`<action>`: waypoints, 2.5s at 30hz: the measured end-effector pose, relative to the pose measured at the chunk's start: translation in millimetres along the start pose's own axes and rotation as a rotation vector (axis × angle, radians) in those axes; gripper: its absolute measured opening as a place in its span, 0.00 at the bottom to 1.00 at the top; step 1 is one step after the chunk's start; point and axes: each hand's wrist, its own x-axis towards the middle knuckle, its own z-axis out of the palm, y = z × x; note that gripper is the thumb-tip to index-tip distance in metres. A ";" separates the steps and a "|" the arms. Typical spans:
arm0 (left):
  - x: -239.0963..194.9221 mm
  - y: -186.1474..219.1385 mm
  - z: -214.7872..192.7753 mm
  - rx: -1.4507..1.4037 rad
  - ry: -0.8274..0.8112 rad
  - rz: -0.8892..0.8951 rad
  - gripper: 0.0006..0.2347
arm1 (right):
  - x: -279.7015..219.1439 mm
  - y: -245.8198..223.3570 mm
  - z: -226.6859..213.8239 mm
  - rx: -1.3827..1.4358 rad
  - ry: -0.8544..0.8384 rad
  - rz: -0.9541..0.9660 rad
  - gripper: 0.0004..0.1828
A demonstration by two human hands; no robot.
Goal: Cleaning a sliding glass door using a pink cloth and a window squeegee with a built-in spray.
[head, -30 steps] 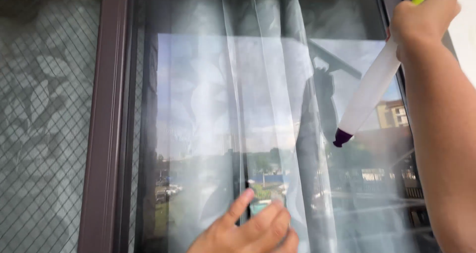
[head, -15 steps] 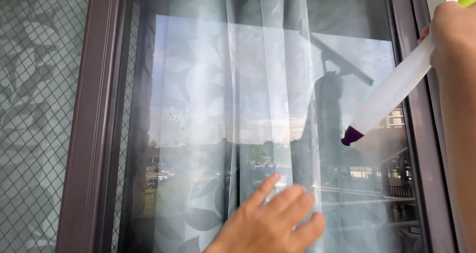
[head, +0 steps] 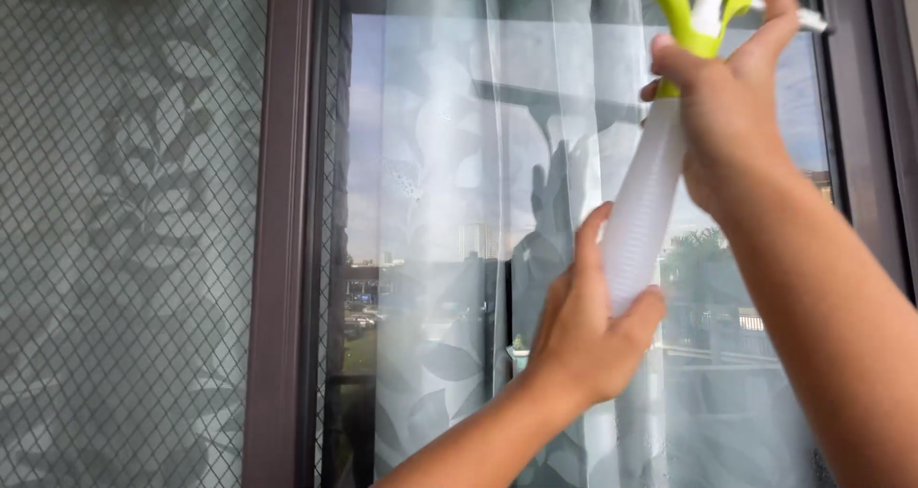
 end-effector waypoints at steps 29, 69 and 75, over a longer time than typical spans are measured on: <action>-61.6 -31.5 -207.3 0.691 0.249 0.467 0.20 | -77.6 -19.0 131.7 -0.146 -0.009 0.127 0.39; -76.7 -96.7 -238.7 1.094 -0.045 0.777 0.20 | 61.3 41.3 207.3 -0.391 0.061 -0.086 0.40; -72.8 -110.4 -233.3 1.118 -0.045 0.752 0.21 | 78.2 43.6 215.0 -0.360 0.081 -0.134 0.40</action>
